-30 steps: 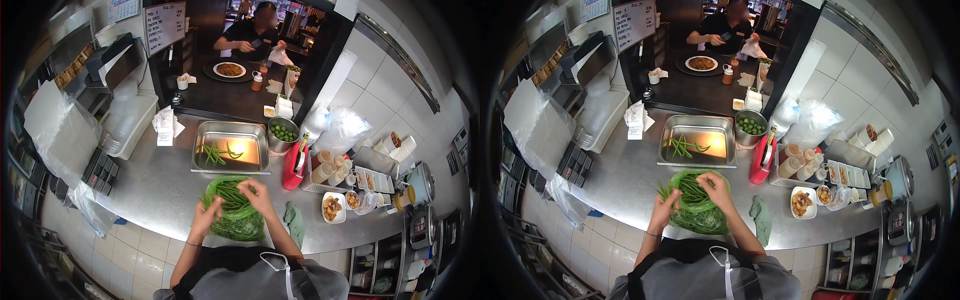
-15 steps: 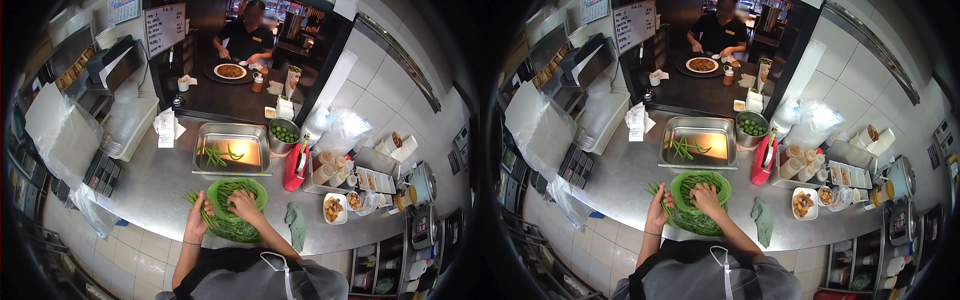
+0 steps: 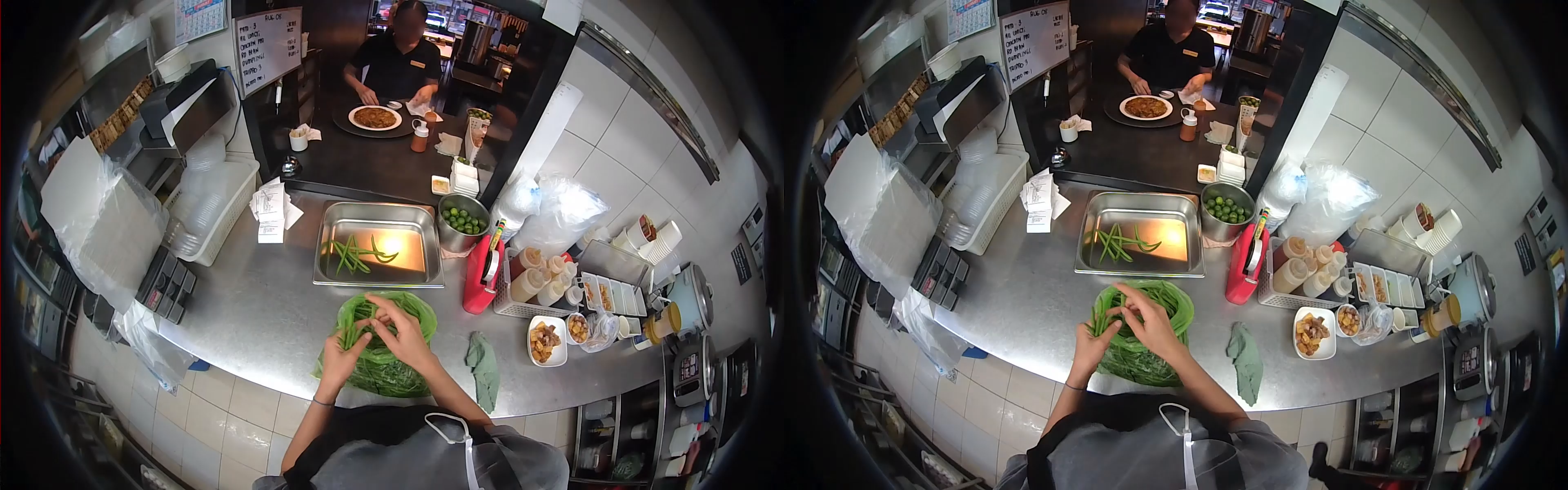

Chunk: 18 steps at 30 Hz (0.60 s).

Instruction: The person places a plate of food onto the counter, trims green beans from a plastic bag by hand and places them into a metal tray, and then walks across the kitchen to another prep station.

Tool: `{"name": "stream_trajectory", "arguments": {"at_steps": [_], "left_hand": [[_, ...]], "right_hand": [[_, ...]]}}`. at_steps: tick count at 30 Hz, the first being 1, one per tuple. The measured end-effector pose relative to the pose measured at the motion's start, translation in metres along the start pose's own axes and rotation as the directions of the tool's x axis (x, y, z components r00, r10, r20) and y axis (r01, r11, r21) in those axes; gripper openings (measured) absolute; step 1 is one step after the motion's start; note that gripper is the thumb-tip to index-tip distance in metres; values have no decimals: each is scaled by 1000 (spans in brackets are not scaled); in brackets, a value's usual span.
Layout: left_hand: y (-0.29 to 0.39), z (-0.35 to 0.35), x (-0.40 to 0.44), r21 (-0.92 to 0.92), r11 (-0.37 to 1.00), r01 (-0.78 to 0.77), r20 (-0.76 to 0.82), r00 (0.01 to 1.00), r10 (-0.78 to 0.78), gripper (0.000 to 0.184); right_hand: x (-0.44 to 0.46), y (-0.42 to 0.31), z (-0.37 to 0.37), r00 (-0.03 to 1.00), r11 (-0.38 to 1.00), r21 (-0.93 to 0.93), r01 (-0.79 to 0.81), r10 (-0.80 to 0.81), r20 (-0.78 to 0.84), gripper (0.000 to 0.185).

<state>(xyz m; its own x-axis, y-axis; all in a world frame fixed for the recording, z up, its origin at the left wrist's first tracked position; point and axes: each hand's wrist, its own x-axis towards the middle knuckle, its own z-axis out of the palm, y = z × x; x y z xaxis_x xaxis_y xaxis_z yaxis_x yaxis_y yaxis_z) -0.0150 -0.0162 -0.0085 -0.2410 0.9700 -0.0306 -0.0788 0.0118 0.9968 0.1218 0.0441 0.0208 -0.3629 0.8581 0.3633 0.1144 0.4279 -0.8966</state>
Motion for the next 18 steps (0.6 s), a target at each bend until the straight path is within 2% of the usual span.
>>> {"name": "stream_trajectory", "arguments": {"at_steps": [3, 7, 9, 11, 12, 13, 14, 15, 16, 17, 18], "left_hand": [[-12, 0, 2, 108, 990, -87, -9, 996, 88, 19], [-15, -5, 4, 192, 962, -195, -65, 975, 210, 20], [-6, -10, 1, 378, 903, -207, 6, 975, 221, 17], [7, -9, -2, 420, 890, -177, 14, 982, 188, 16], [10, -8, -3, 461, 875, -147, 22, 988, 155, 16], [8, -7, -3, 461, 875, -148, 22, 988, 155, 16], [5, -5, -3, 301, 939, -165, -31, 983, 183, 16], [7, -3, -3, 134, 973, -187, -88, 976, 200, 16], [10, -3, -3, 135, 973, -187, -90, 976, 200, 16], [14, -3, -4, 42, 984, -173, -110, 978, 176, 15], [20, -4, -5, -52, 986, -159, -129, 980, 151, 15]], "right_hand": [[-1, -6, -1, 995, 996, -31, 80, -78, 55, 34], [-1, -4, -14, 996, 998, -33, 55, -52, 79, 23], [-1, 4, -16, 993, 998, -36, 42, -37, 114, 21], [-2, 9, -16, 992, 987, 162, -20, -1, 126, 19], [-3, 9, -13, 992, 987, 162, -20, -1, 126, 19], [-3, 9, -7, 994, 947, 310, -88, 63, 90, 18], [-3, 9, -4, 989, 880, 452, -145, 131, 63, 17], [-5, 13, -4, 990, 880, 452, -144, 130, 63, 17], [-7, 19, -3, 972, 895, 386, -223, 171, 164, 18], [-9, 24, -2, 941, 904, 311, -293, 215, 261, 18], [-9, 19, -5, 918, 938, 186, -291, 220, 330, 21]]}}
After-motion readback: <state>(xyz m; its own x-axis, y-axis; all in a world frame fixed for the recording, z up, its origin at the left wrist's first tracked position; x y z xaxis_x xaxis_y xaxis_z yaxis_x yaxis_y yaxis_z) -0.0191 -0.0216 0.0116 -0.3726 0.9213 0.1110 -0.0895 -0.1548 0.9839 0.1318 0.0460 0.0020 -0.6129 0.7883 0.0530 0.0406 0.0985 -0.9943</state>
